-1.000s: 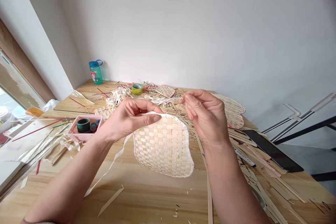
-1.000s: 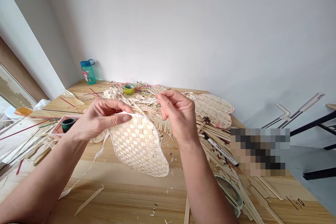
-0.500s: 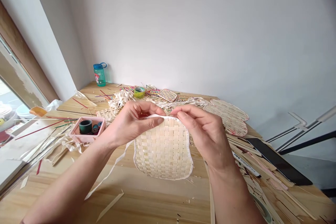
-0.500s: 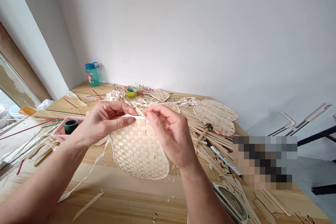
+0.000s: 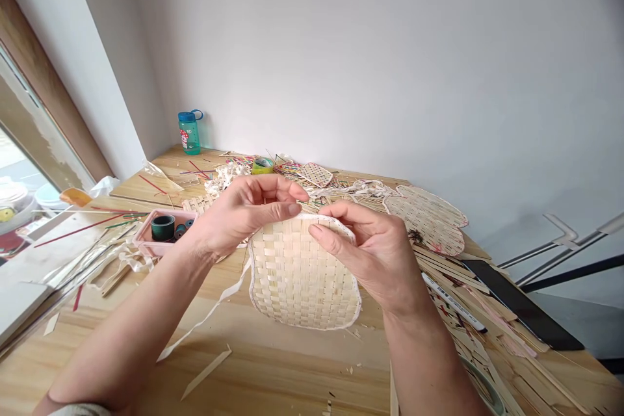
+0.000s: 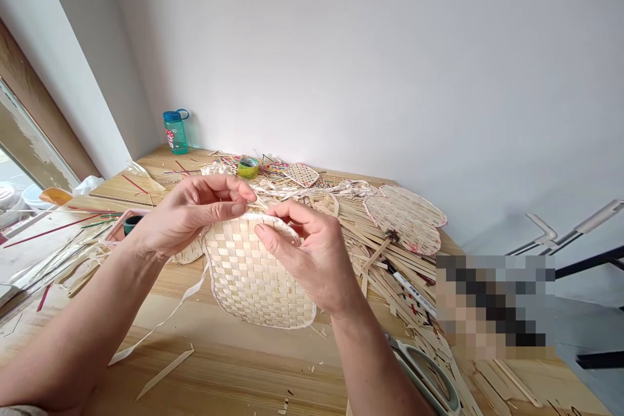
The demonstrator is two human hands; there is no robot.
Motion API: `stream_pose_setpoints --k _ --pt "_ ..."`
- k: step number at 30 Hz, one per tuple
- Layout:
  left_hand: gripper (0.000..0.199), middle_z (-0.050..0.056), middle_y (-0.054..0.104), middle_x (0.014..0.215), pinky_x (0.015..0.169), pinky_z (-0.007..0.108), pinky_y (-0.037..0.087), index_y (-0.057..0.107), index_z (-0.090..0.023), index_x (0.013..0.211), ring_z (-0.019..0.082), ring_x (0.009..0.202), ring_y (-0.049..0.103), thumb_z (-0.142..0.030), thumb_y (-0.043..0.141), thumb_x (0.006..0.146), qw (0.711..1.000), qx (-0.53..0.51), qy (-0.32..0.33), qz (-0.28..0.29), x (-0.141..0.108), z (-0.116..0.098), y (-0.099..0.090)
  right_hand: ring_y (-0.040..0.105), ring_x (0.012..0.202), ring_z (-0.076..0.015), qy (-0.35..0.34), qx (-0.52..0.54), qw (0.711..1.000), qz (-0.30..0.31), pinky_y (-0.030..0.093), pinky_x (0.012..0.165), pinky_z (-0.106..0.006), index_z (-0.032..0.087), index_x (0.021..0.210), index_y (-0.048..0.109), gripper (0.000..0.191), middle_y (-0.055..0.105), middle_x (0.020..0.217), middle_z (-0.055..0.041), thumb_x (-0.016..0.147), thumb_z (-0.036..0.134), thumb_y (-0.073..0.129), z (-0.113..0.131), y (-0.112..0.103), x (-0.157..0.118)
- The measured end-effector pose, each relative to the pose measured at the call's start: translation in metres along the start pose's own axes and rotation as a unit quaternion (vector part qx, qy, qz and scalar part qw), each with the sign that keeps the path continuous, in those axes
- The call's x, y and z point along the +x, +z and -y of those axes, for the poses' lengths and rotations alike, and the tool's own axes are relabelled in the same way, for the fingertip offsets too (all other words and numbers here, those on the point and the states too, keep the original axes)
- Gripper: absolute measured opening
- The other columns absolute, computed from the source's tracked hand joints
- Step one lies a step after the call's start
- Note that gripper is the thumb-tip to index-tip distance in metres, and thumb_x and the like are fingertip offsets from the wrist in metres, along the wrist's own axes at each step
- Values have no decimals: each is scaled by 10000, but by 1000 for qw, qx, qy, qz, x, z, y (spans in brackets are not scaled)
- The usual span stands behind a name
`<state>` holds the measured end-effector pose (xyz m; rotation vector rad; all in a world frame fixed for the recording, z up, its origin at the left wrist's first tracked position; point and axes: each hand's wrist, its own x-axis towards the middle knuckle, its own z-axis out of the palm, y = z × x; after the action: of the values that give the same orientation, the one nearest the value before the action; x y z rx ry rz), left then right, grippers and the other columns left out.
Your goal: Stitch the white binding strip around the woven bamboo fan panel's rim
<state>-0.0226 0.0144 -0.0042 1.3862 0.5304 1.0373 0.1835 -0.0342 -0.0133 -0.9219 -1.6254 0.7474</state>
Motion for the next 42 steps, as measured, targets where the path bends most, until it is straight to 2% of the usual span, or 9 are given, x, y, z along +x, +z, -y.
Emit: stream_pose_setpoints --k 9,13,18,22,27,31,36,42 --pt "155 10 724 805 672 198 473 803 -187 866 99 740 637 -243 892 752 999 -34 -19 -10 0 -5 4 468 556 -105 -13 -2 1000 8 380 519 -248 223 817 719 54 572 656 46 862 239 746 4 3 -2" --pt "142 13 716 781 631 221 456 792 -186 858 111 691 620 -283 861 781 1000 -5 -29 -7 -2 -5 4 492 569 -119 -15 -9 1000 4 390 529 -260 224 813 719 50 587 662 37 852 240 746 5 4 -2" --pt "99 19 737 818 673 239 459 800 -197 825 129 740 625 -290 771 841 997 73 3 -16 -4 -6 5 487 557 -118 -16 -12 1000 -1 387 522 -260 224 796 712 63 586 650 40 843 249 746 8 5 -1" --pt "143 24 738 775 633 256 442 802 -185 784 138 690 615 -258 692 838 987 154 19 -28 -5 -10 9 473 561 -113 -18 -12 1000 -4 374 519 -255 220 800 717 50 575 647 44 838 234 746 7 5 0" --pt "179 7 731 765 615 247 416 802 -195 771 129 694 606 -241 647 846 981 187 29 -42 -5 -13 11 467 568 -105 -18 -4 1000 -2 364 522 -248 226 814 713 50 568 655 55 849 230 748 4 5 0" --pt "183 2 709 726 611 240 419 789 -194 736 121 681 585 -333 746 847 990 132 34 -31 -4 -12 14 445 567 -103 -10 2 1000 2 353 520 -249 221 813 704 71 537 647 59 860 246 751 3 4 1" --pt "232 0 677 671 583 219 415 801 -173 716 100 637 546 -371 920 705 996 84 31 -28 -1 -12 16 439 564 -93 -7 11 1000 7 344 511 -239 212 829 709 49 539 651 62 868 232 731 2 3 1" --pt "264 15 700 690 607 220 444 803 -167 725 103 643 562 -414 859 802 989 136 60 -5 -1 -14 15 444 568 -86 -2 19 1000 8 343 512 -227 204 811 697 77 535 650 64 876 234 725 3 3 1"
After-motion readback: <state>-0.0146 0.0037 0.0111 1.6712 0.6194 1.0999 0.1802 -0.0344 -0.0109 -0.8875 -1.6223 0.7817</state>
